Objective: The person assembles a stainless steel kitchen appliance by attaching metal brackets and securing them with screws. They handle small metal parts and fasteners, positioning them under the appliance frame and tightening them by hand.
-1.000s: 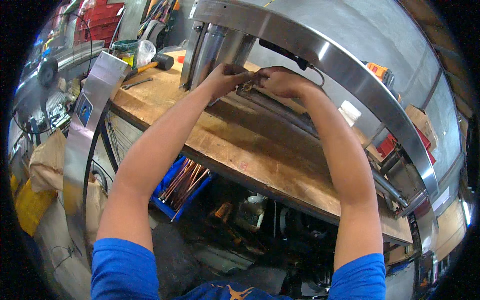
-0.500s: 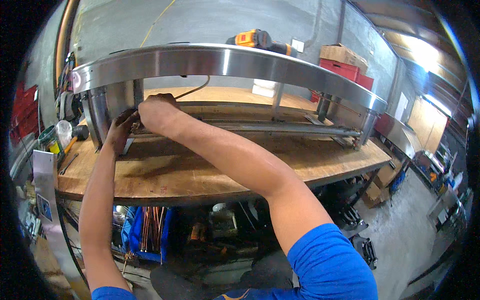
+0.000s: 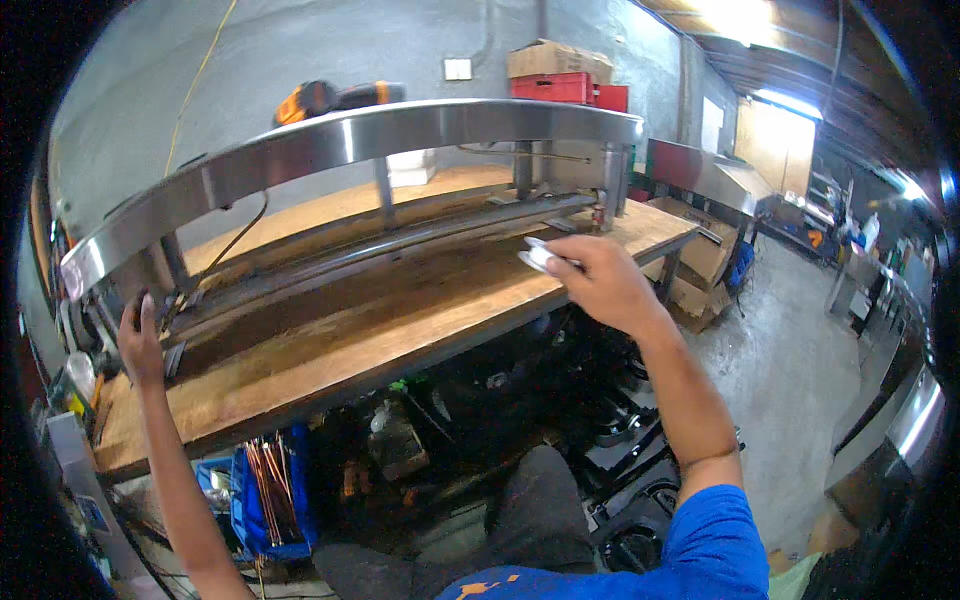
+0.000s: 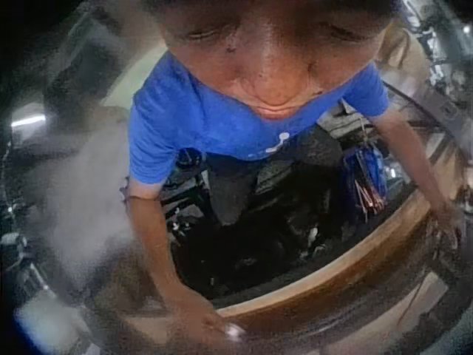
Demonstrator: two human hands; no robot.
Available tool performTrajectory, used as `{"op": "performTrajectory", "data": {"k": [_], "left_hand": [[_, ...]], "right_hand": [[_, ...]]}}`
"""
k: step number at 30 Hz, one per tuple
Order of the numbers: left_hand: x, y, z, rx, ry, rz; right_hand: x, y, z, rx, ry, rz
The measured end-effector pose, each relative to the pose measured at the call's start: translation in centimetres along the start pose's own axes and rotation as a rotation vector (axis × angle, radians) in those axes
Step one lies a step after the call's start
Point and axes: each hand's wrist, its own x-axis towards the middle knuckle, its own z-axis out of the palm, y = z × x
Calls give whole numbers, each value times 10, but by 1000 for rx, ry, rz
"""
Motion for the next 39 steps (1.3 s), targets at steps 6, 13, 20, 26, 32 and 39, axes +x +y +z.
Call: {"op": "performTrajectory", "data": {"k": [6, 13, 20, 26, 32, 39], "left_hand": [[-135, 248, 55, -401, -552, 438], [-210, 419, 124, -705, -819, 685], [-231, 457, 172, -760, -667, 717], [-218, 468, 205, -807, -652, 779], [-192, 490, 271, -895, -449, 826], [-139, 492, 388, -777, -618, 695]], "right_hand": [[-75, 57, -20, 539, 114, 95], [-116, 80, -9, 832, 141, 15], [-130, 89, -31, 712, 173, -13], [-116, 97, -37, 641, 205, 15], [-61, 135, -35, 379, 271, 63], [54, 211, -28, -224, 262, 263]]}}
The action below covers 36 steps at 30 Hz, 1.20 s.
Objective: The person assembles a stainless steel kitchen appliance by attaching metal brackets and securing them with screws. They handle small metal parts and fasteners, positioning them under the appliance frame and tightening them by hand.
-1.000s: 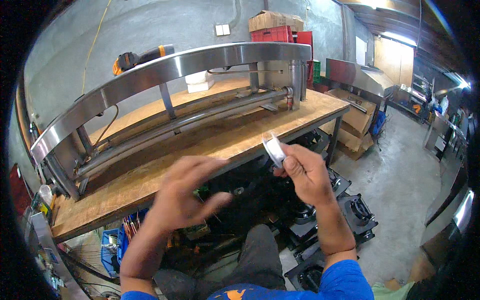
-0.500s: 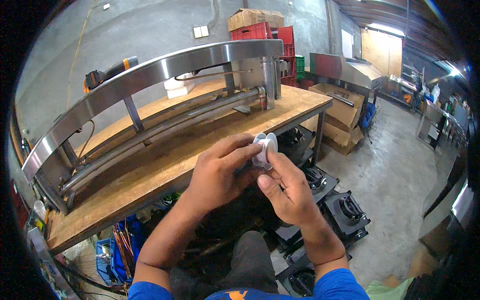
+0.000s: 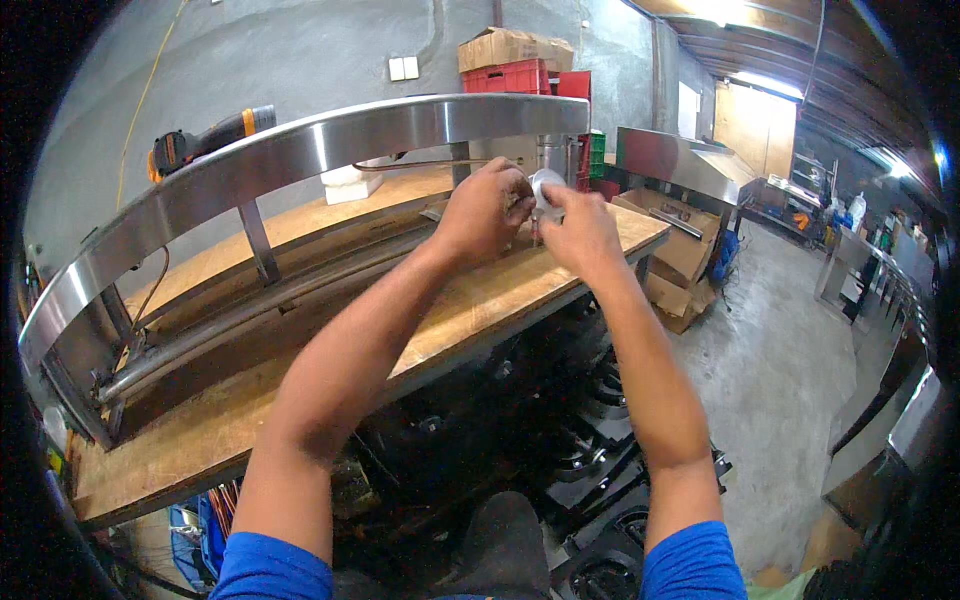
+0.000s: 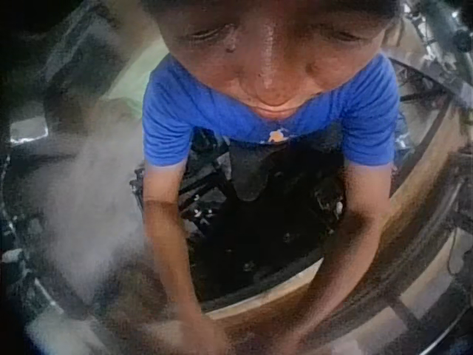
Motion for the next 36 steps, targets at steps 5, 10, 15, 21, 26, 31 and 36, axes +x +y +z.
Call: {"op": "performTrajectory", "data": {"k": [5, 10, 15, 21, 26, 31, 36], "left_hand": [[28, -71, 12, 8, -216, -182], [51, -119, 20, -3, -306, -268], [61, -157, 22, -31, -476, -264], [54, -183, 30, -230, -573, -423], [54, -185, 31, -288, -564, -405], [54, -175, 28, -195, -591, -345], [55, -168, 22, -156, -650, -414]], "right_hand": [[54, 17, 41, -310, 25, -42], [99, 40, 65, -270, -47, -10], [122, 61, 92, -356, -43, -189], [131, 77, 105, -73, -193, -135], [135, 89, 107, 46, -255, -205], [129, 87, 111, -249, -256, -249], [127, 80, 104, -231, -303, -224]]}}
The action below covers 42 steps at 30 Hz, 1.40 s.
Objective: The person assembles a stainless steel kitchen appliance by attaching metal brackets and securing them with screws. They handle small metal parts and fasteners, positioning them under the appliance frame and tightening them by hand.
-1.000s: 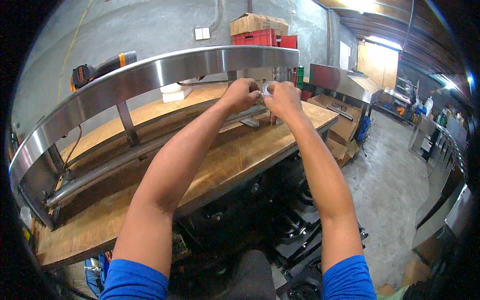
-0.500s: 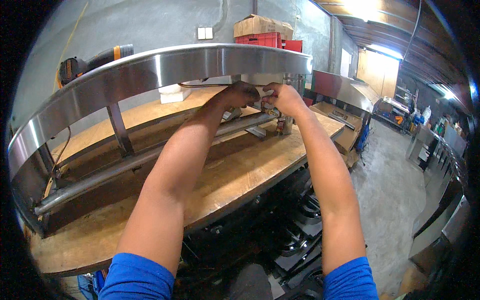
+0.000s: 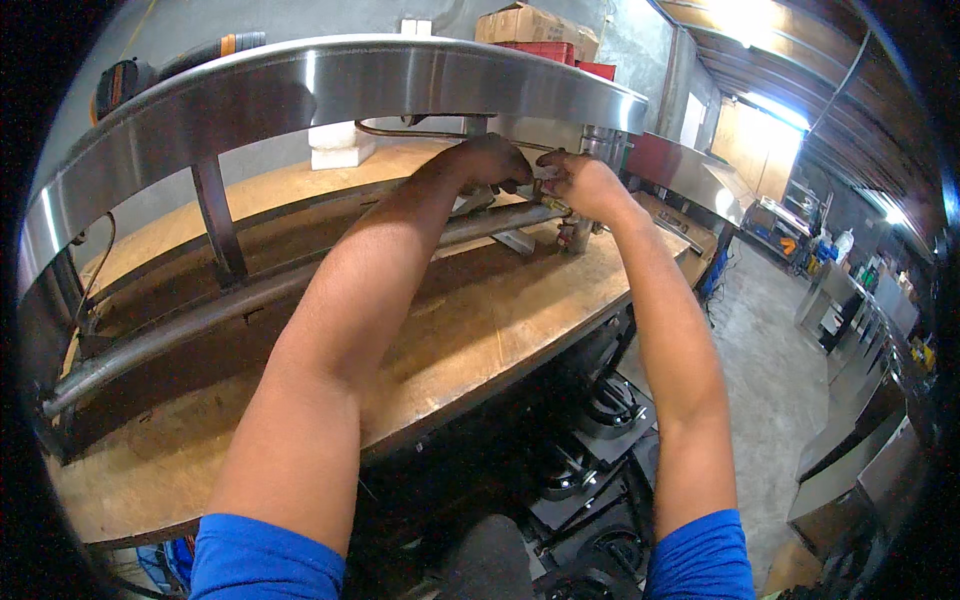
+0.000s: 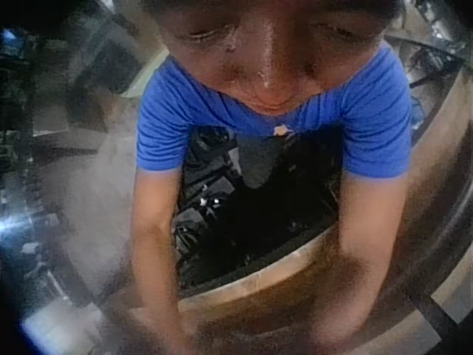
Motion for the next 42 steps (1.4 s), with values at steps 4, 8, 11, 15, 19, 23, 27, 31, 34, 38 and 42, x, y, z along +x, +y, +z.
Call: {"op": "performTrajectory", "data": {"k": [4, 8, 11, 15, 19, 23, 27, 31, 34, 38, 42], "left_hand": [[4, -6, 0, 11, -43, 8], [20, -16, 4, 56, -71, -130], [25, -22, 4, -37, -81, -161], [26, -24, 5, -17, -81, -142], [32, -28, 6, 94, -72, -162], [40, -39, 6, 120, -51, -55], [38, -37, 5, 102, -40, -121], [26, -26, 5, 18, -15, -128], [23, -20, 7, -27, -2, -165], [25, -18, 8, 0, -26, -155], [17, -11, 6, -14, -21, -105]], "right_hand": [[2, 0, -5, -37, -59, 7], [3, 2, -4, -42, -32, -113], [4, 5, -3, -47, -55, -122], [6, 6, 0, -54, -90, -102], [6, 10, 4, -95, -52, -156], [6, 12, 5, -80, -34, -149], [8, 10, 5, -100, -69, -110], [7, 5, 1, -123, -111, -88], [3, 0, -5, -97, -136, -66], [0, -7, -13, -30, -180, -28], [-5, -15, -21, -6, -192, -12]]}}
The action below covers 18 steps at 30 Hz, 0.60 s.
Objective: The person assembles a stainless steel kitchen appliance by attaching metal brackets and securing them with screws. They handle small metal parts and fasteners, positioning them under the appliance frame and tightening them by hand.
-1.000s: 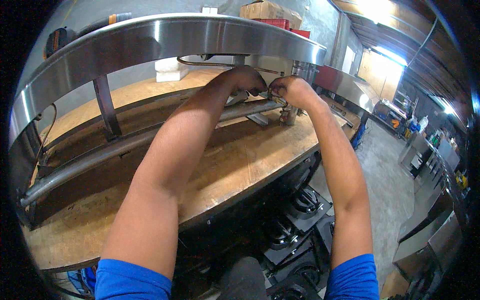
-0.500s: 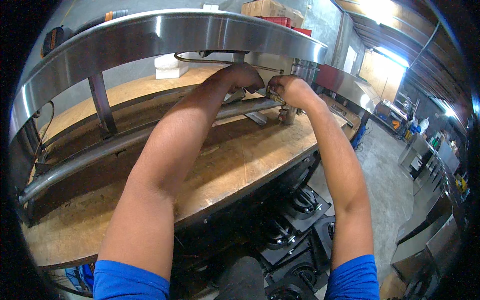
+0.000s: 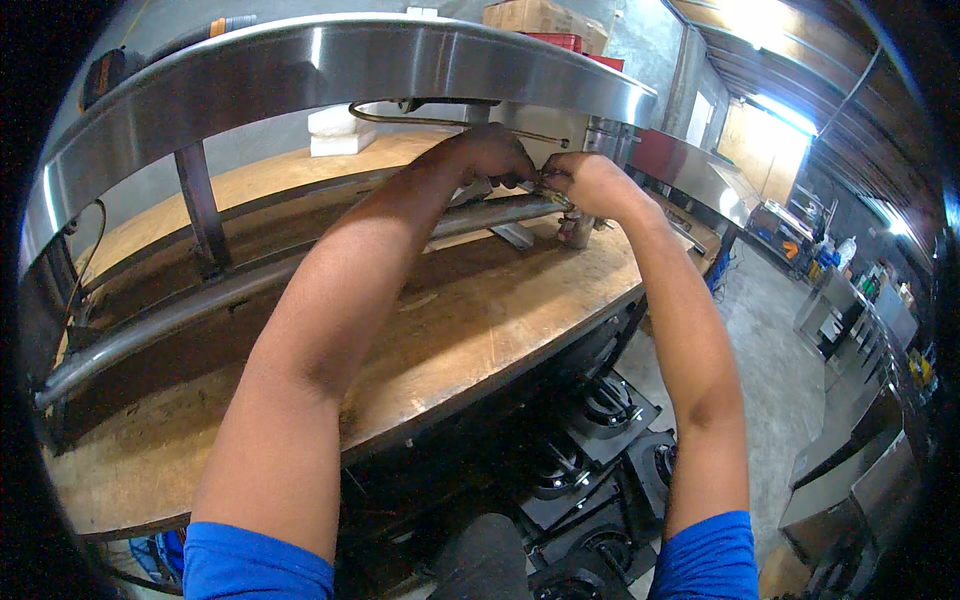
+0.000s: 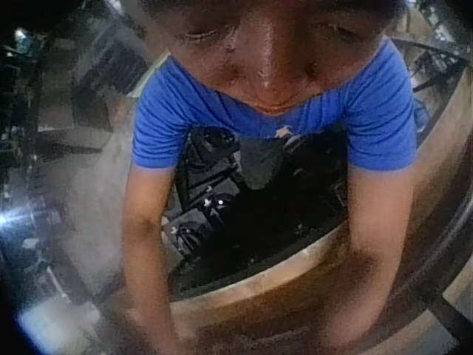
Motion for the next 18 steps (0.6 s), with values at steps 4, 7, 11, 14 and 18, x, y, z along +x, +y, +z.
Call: {"op": "performTrajectory", "data": {"k": [4, 7, 11, 14, 18], "left_hand": [[-13, 10, 1, -156, -7, 46], [-18, 14, 2, -257, -31, -7], [-19, 12, 1, -218, -54, 44], [-19, 10, 2, -152, -41, 134], [-16, 10, 3, -117, 2, 227]], "right_hand": [[-3, -6, -6, -5, 4, 11], [-4, -10, -12, 13, 9, -13], [-12, -20, -18, 40, 17, -26], [-22, -29, -21, -46, 89, -110], [-30, -36, -24, -24, 76, -48]]}}
